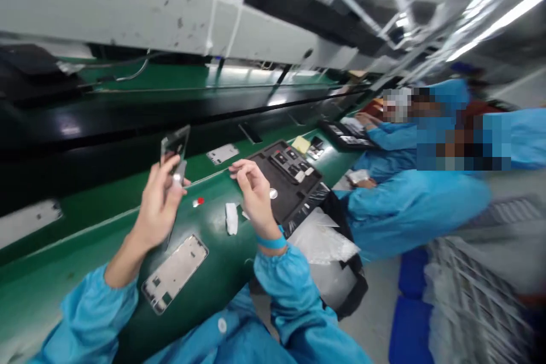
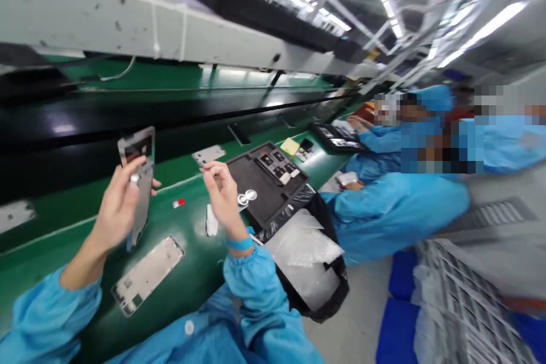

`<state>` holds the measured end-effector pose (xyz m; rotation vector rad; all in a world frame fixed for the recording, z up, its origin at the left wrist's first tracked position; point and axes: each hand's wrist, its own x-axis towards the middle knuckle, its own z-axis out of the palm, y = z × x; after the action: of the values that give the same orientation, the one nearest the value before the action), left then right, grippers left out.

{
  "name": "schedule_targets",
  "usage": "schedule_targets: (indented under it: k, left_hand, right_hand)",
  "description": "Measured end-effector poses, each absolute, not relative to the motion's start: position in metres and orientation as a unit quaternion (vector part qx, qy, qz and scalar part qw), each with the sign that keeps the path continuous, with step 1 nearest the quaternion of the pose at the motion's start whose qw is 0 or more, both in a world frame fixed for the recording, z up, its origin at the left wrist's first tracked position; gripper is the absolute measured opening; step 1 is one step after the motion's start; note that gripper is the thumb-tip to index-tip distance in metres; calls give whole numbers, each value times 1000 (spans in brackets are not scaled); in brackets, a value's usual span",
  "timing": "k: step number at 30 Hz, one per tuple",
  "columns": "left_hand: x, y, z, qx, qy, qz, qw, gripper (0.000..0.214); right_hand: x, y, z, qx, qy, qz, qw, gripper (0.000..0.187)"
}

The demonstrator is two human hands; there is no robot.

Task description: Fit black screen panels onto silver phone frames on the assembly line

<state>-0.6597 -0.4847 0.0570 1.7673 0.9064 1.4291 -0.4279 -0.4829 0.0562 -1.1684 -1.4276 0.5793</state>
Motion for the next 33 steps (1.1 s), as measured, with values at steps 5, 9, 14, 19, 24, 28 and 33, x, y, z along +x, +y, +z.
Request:
schedule_targets:
  k: [5,9,14,19,24,28,33]
  left_hand:
    - [-684,-472,71,531,331,657,421,71]
    - [-684,-476,76,493,324,642,490,79]
    - [-680,-482,81,443,277,593,612,85]
    - [-677,-493,84,405,209,488,744,90]
    - [-666,-503,84,404,156,436,789,99]
    - [-662,-515,97,372,124,492,777,83]
    - [-659,-527,113,341,88,529,772,75]
  right_hand:
    - [-429,-459,-25,-593,-644,316,366,44]
    - [-445,-459,-58,-624,-643,307,321,39]
    - [-449,-462,-57,-644,-625,293,330,41]
    - [-452,-473,-17,-578,-618,362,392,75]
    - [-469,-500,35,-330,-543,622,457,60]
    - [-459,-522,53,-315,-472,621,540,42]
    - [-414,-547,50,-365,-520,506,583,79]
